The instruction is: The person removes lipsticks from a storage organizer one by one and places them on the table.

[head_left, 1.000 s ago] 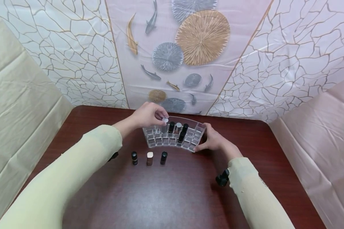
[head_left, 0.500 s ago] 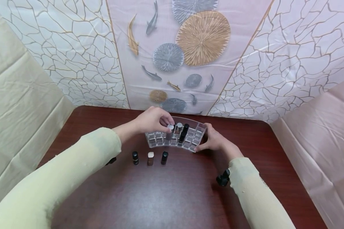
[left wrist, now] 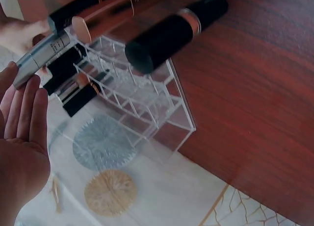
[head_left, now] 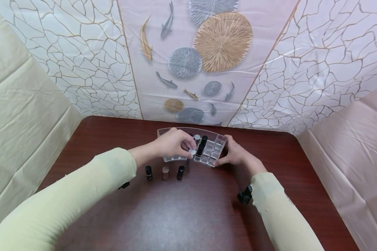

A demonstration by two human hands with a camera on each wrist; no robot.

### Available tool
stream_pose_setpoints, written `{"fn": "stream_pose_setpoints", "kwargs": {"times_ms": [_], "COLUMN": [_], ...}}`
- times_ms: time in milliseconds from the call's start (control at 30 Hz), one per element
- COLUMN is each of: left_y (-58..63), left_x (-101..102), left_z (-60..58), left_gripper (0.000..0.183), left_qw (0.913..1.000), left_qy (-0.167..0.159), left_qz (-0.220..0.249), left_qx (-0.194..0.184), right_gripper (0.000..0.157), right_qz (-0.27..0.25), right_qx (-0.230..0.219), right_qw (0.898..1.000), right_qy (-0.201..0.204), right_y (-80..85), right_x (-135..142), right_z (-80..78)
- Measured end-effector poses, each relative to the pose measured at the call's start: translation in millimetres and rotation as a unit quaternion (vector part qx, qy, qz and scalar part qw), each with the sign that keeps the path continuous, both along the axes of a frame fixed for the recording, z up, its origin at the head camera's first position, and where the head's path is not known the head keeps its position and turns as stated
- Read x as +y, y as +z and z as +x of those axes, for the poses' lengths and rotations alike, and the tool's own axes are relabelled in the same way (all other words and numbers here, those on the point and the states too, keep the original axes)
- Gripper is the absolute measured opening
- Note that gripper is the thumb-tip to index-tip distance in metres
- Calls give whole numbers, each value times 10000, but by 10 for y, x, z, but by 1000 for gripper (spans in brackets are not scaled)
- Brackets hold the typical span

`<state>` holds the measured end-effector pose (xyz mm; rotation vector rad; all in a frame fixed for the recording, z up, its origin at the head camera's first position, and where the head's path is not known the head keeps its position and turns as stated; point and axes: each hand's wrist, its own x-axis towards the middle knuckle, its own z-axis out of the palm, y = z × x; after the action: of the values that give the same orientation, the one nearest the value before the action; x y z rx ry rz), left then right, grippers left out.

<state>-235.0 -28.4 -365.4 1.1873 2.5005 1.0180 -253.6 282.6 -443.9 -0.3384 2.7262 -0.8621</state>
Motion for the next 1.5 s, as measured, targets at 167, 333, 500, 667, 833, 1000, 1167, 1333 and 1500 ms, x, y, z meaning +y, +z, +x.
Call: {"fn": "stream_pose_setpoints", "kwargs": {"times_ms": [167,333,500,667,833,1000,1167,1333,1500], "left_y": [-76,-125,-171,-217,-258,-286,-313,-347,-379], "left_x": [70,118,141,166,180,204,229,248,252], "left_z": [69,132,167,193,211,227,244,259,264], "left_gripper": [20,20,19,18,18,19,18,18,18], "left_qw": [9998,9996,9995,9995,9993,9983,9982,9983,9978], "left_qy": [-103,-111,-169,-172,-232,-272,-203,-188,-179], "left_qz": [-38,-218,-215,-223,-284,-508,-560,-536,-635], "left_qx": [-138,-136,-137,-144,-17,97,-31,-142,-22], "right_gripper": [122,121,121,121,121,121,122,121,121], "right_qz": [-42,-85,-118,-126,-150,-150,-142,-160,-198], "right_qx": [35,72,55,83,101,115,79,50,27], "right_qw": [10000,9999,9999,9999,9998,9998,9999,9999,9998], "right_qy": [-3,34,45,67,54,47,29,31,40], "right_y": [-9,-15,-13,-11,-14,-20,-17,-12,-13], "right_x": [3,3,2,4,9,13,12,10,8], "right_z": [1,2,-1,-4,-6,-9,-4,2,5]}}
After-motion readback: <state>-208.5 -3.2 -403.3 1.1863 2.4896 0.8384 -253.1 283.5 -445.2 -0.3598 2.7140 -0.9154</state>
